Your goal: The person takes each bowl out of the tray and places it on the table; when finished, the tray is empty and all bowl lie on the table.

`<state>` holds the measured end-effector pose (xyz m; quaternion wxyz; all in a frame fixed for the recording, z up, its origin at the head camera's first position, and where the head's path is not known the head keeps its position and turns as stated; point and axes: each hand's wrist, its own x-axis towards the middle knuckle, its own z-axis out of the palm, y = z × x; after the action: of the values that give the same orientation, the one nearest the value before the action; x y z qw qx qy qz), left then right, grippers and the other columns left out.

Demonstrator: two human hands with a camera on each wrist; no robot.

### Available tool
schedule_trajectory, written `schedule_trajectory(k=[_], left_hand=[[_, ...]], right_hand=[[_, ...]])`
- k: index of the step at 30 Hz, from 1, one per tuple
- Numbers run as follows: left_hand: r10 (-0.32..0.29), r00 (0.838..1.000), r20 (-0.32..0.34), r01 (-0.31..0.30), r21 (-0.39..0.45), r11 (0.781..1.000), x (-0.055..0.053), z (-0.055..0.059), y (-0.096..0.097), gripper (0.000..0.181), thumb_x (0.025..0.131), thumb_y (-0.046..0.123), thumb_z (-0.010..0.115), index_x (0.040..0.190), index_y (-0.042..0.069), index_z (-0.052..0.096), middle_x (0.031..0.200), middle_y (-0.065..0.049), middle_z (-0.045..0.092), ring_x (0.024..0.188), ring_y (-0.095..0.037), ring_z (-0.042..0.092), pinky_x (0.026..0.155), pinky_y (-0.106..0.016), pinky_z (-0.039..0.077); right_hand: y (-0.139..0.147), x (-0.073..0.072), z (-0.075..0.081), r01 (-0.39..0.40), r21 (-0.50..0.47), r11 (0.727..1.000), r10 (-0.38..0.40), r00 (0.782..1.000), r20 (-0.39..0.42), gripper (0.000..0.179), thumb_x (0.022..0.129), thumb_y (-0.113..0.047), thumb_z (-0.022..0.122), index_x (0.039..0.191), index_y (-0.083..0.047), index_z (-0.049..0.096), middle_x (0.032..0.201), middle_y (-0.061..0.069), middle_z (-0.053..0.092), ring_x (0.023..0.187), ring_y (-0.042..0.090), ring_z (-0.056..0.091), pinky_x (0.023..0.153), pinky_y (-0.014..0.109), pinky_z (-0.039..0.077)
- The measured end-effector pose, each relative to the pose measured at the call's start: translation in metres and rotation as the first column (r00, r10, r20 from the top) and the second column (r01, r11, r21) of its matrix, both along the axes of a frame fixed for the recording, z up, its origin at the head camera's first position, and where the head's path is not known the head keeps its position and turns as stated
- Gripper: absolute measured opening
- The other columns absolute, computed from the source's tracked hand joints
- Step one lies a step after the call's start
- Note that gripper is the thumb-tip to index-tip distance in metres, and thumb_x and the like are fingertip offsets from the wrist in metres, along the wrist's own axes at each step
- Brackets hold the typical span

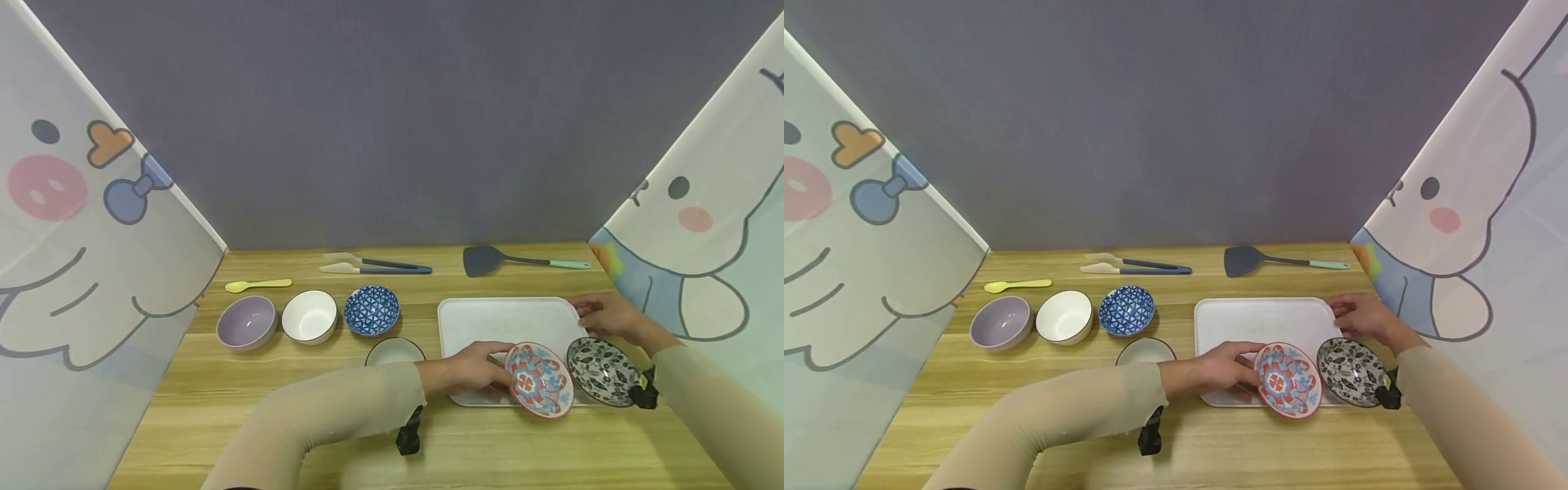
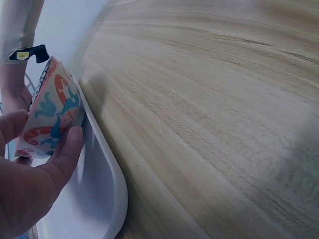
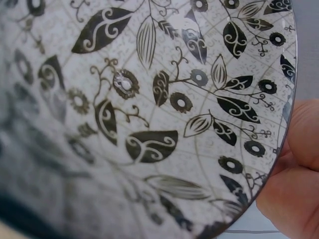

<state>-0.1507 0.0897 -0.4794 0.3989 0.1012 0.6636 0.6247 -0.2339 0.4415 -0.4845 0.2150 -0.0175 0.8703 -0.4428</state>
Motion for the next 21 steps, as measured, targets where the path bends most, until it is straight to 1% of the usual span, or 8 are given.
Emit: schedule_trajectory(k=[4, 7, 10, 14, 15, 21], left_hand=[[0.022, 1.0, 0.019, -0.022, 0.003, 1.0, 0.0, 0.003, 0.001, 0.06, 0.09, -0.001, 0.071, 0.144, 0.023, 0.06, 0.085, -0.012, 0.076, 0.087, -0.033, 0.076, 0.073, -0.045, 0.066], [0.046, 0.998, 0.039, -0.047, 0.015, 0.999, -0.002, 0.004, 0.001, 0.058, 0.09, -0.002, 0.07, 0.142, 0.021, 0.062, 0.089, -0.017, 0.076, 0.087, -0.035, 0.076, 0.073, -0.045, 0.066], [0.073, 0.995, 0.066, -0.076, 0.038, 0.996, -0.005, 0.006, -0.001, 0.057, 0.089, -0.003, 0.069, 0.14, 0.02, 0.063, 0.094, -0.021, 0.076, 0.083, -0.034, 0.076, 0.075, -0.045, 0.066], [0.094, 0.991, 0.1, -0.101, 0.064, 0.993, -0.009, 0.014, -0.007, 0.056, 0.088, -0.001, 0.069, 0.14, 0.022, 0.064, 0.098, -0.022, 0.076, 0.078, -0.027, 0.075, 0.078, -0.047, 0.066], [0.101, 0.989, 0.111, -0.109, 0.067, 0.992, -0.01, 0.017, -0.009, 0.056, 0.088, 0.0, 0.07, 0.139, 0.023, 0.065, 0.099, -0.022, 0.076, 0.077, -0.027, 0.074, 0.078, -0.047, 0.065], [0.132, 0.981, 0.14, -0.146, 0.096, 0.985, -0.019, 0.031, -0.02, 0.054, 0.089, 0.002, 0.069, 0.137, 0.027, 0.065, 0.099, -0.02, 0.076, 0.072, -0.022, 0.072, 0.072, -0.039, 0.066]], right_hand=[[0.001, 0.0, 0.0, -0.001, -0.012, 1.0, 0.001, 1.0, 0.003, 0.057, 0.096, 0.002, 0.065, 0.147, 0.015, 0.042, 0.125, 0.032, 0.059, 0.09, 0.017, 0.068, 0.072, 0.034, 0.064], [0.001, 0.0, 0.0, 0.0, -0.021, 1.0, 0.0, 1.0, 0.006, 0.058, 0.095, 0.002, 0.067, 0.147, 0.015, 0.043, 0.124, 0.03, 0.06, 0.09, 0.017, 0.068, 0.073, 0.035, 0.064], [0.001, -0.001, -0.001, 0.002, -0.027, 1.0, -0.002, 1.0, 0.009, 0.059, 0.095, 0.001, 0.067, 0.147, 0.014, 0.043, 0.124, 0.029, 0.06, 0.09, 0.017, 0.068, 0.074, 0.036, 0.065], [0.001, -0.001, -0.002, 0.003, -0.025, 1.0, -0.003, 1.0, 0.013, 0.059, 0.095, 0.001, 0.066, 0.147, 0.014, 0.042, 0.124, 0.029, 0.06, 0.091, 0.017, 0.069, 0.074, 0.036, 0.065], [0.001, -0.001, -0.002, 0.002, -0.025, 1.0, -0.001, 1.0, 0.014, 0.059, 0.096, 0.001, 0.066, 0.148, 0.014, 0.042, 0.125, 0.029, 0.06, 0.091, 0.017, 0.069, 0.074, 0.036, 0.065], [0.0, -0.001, 0.0, 0.005, -0.014, 1.0, -0.005, 1.0, 0.019, 0.059, 0.095, 0.001, 0.066, 0.148, 0.014, 0.042, 0.123, 0.027, 0.061, 0.091, 0.016, 0.068, 0.074, 0.035, 0.065]])
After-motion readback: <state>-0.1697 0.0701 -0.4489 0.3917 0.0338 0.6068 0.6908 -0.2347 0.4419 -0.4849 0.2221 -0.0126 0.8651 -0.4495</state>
